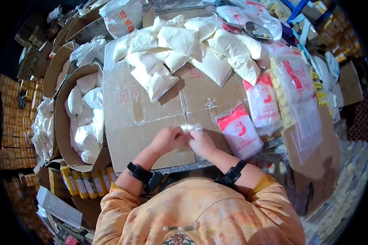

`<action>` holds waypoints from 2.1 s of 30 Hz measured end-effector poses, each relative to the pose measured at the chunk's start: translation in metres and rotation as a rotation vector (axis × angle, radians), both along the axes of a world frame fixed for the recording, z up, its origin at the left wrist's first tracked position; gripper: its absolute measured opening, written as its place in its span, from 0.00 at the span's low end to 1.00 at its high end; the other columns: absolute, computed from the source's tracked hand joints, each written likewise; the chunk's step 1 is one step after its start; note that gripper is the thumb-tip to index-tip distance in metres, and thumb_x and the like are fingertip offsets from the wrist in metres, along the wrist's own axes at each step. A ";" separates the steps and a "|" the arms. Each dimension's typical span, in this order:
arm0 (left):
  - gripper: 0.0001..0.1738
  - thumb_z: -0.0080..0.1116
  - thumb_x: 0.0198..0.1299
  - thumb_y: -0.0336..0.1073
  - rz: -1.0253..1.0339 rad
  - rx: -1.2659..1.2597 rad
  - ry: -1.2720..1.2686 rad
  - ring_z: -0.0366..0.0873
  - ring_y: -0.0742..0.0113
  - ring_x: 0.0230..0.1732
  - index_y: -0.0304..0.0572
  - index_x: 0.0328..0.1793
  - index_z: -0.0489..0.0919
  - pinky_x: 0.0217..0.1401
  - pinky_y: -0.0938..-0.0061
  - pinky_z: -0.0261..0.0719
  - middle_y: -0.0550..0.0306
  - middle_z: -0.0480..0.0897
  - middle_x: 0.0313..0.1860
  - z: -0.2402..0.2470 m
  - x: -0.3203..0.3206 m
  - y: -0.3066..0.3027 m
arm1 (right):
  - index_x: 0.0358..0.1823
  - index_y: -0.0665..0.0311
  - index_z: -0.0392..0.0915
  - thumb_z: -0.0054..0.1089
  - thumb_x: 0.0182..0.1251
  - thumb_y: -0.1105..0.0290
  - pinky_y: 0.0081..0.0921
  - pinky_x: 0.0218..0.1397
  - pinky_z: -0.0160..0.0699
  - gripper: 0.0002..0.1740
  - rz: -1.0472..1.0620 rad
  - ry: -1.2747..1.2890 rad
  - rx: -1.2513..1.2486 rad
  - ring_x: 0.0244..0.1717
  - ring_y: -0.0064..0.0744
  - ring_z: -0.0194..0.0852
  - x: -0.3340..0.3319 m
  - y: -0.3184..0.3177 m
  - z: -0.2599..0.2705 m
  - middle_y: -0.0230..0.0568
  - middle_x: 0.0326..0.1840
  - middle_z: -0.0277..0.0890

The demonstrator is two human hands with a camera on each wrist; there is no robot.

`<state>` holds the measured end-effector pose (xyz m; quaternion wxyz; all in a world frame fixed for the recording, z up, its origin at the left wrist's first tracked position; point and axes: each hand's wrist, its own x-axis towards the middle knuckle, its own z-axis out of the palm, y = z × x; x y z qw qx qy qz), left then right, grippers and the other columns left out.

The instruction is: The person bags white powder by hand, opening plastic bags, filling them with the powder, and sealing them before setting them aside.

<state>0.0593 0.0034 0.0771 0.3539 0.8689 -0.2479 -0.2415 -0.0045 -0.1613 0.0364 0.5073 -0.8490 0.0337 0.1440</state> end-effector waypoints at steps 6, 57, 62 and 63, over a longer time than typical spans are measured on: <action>0.09 0.60 0.51 0.37 0.023 -0.106 0.200 0.76 0.60 0.26 0.38 0.32 0.81 0.34 0.70 0.74 0.48 0.80 0.26 -0.001 0.009 0.005 | 0.36 0.67 0.77 0.55 0.55 0.66 0.41 0.40 0.74 0.12 -0.016 0.023 0.072 0.38 0.57 0.75 0.002 0.000 0.019 0.60 0.32 0.75; 0.10 0.56 0.51 0.41 -0.093 0.017 -0.111 0.76 0.45 0.29 0.43 0.30 0.77 0.31 0.60 0.74 0.46 0.78 0.27 -0.007 -0.006 -0.009 | 0.37 0.71 0.75 0.46 0.64 0.74 0.26 0.40 0.73 0.09 -0.062 0.093 0.134 0.34 0.22 0.71 -0.003 -0.005 -0.019 0.39 0.32 0.77; 0.12 0.55 0.49 0.41 -0.063 0.119 -0.281 0.76 0.43 0.25 0.40 0.24 0.75 0.27 0.57 0.73 0.44 0.78 0.24 -0.008 -0.015 -0.023 | 0.36 0.70 0.75 0.48 0.64 0.72 0.29 0.38 0.73 0.09 -0.110 0.116 0.080 0.32 0.25 0.72 -0.001 -0.002 0.003 0.40 0.31 0.77; 0.12 0.55 0.49 0.41 -0.041 0.099 -0.304 0.76 0.43 0.25 0.39 0.23 0.74 0.27 0.56 0.73 0.43 0.78 0.24 -0.007 -0.017 -0.025 | 0.36 0.70 0.75 0.48 0.64 0.72 0.29 0.38 0.73 0.09 -0.097 0.121 0.036 0.32 0.25 0.72 0.000 -0.002 0.008 0.40 0.31 0.77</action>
